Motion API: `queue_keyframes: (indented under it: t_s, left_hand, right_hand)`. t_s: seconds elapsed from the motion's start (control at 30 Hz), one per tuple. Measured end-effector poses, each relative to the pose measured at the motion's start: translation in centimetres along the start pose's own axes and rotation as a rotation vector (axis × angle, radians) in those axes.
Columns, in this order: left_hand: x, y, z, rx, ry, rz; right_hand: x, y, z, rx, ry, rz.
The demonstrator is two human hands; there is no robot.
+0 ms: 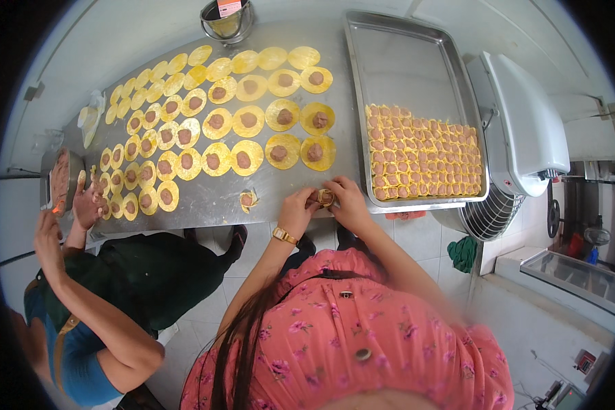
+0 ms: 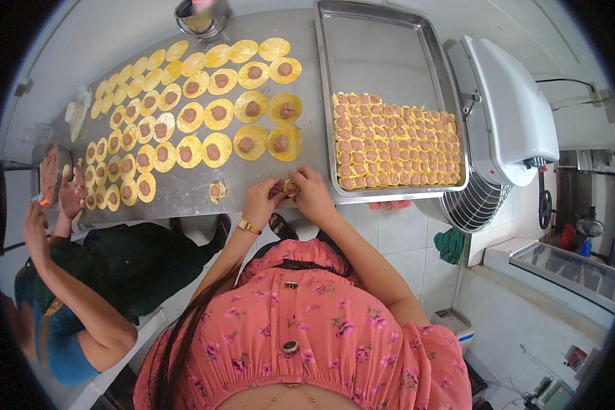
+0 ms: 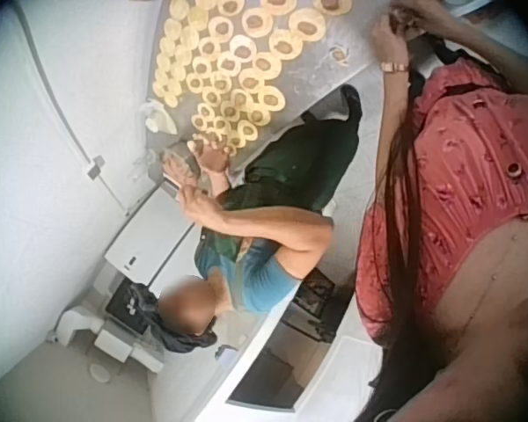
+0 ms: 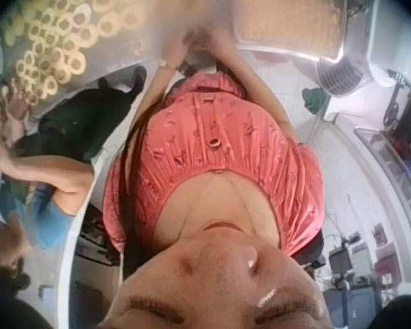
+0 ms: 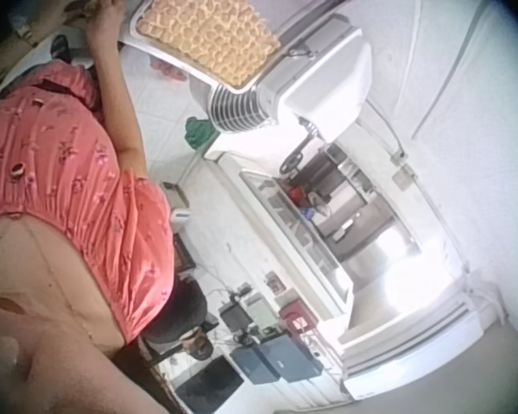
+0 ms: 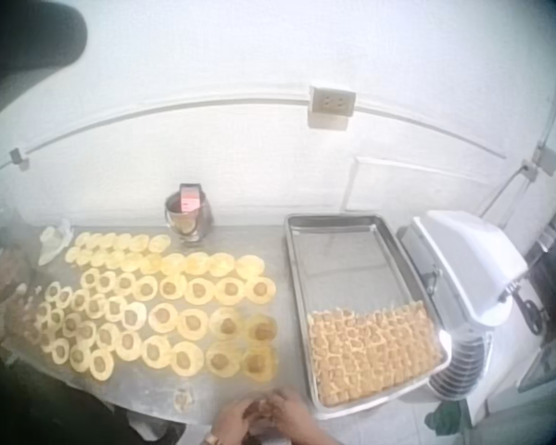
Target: The person folds round yellow dough wrappers around a filling and places the finished pastries onto a metal tray. Another person works alongside, preparing additional dough wrappers on the table.
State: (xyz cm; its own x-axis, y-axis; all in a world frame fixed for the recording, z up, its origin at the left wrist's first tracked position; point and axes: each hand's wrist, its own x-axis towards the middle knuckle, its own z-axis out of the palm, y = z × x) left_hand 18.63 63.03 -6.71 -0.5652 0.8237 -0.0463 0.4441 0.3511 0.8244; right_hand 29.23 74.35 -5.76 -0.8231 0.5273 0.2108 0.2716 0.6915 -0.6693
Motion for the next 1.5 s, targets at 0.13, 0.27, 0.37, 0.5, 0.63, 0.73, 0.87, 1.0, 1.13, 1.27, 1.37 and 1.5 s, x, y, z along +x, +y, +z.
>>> queue_keyframes:
  t_s: [0.13, 0.27, 0.37, 0.5, 0.63, 0.73, 0.87, 1.0, 1.13, 1.27, 1.37, 1.5]
  left_hand:
    - [0.0, 0.3, 0.1, -0.055, 0.011, -0.016]
    - [-0.1, 0.2, 0.1, -0.136, 0.009, -0.08]
    - [-0.2, -0.1, 0.3, -0.13, 0.045, -0.079]
    - [-0.6, -0.5, 0.5, -0.131, 0.077, -0.112]
    - [-1.8, -0.8, -0.3, -0.115, 0.127, -0.155]
    - [-3.6, -1.5, -1.6, -0.118, 0.178, -0.155]
    - [-6.7, -2.8, -3.1, -0.154, 0.258, -0.236]
    - [-8.6, -4.1, -4.2, -0.119, 0.453, -0.337]
    - [-9.2, -5.9, -4.5, -0.099, 0.591, -0.428]
    - [-9.8, -6.5, -4.1, -0.093, 0.636, -0.41]
    - [-9.0, -4.7, -4.6, -0.121, 0.615, -0.528]
    - [-3.8, -0.5, -6.2, 0.189, 0.191, -0.08]
  right_hand:
    - [0.1, -0.1, 0.1, 0.135, -0.106, 0.136]
    - [0.3, -0.3, 0.3, 0.137, -0.147, 0.073]
    - [0.6, -0.2, 0.0, 0.142, -0.188, 0.033]
    - [0.9, -0.1, -0.4, 0.154, -0.17, 0.002]
    - [1.3, -0.6, -0.8, 0.016, -0.261, -0.163]
    - [2.4, -0.2, -2.6, 0.098, -0.361, -0.103]
    - [7.2, 4.9, -9.2, 0.285, -0.149, 0.106]
    - [13.6, 12.9, -16.7, -0.041, 0.068, 0.216]
    - [16.1, 17.9, -17.9, -0.243, -0.176, 0.155]
    - [16.4, 19.8, -17.3, -0.286, -0.349, 0.066]
    - [16.3, 19.8, -17.2, -0.258, -0.374, 0.029]
    - [16.2, 19.3, -17.5, -0.301, -0.501, -0.039]
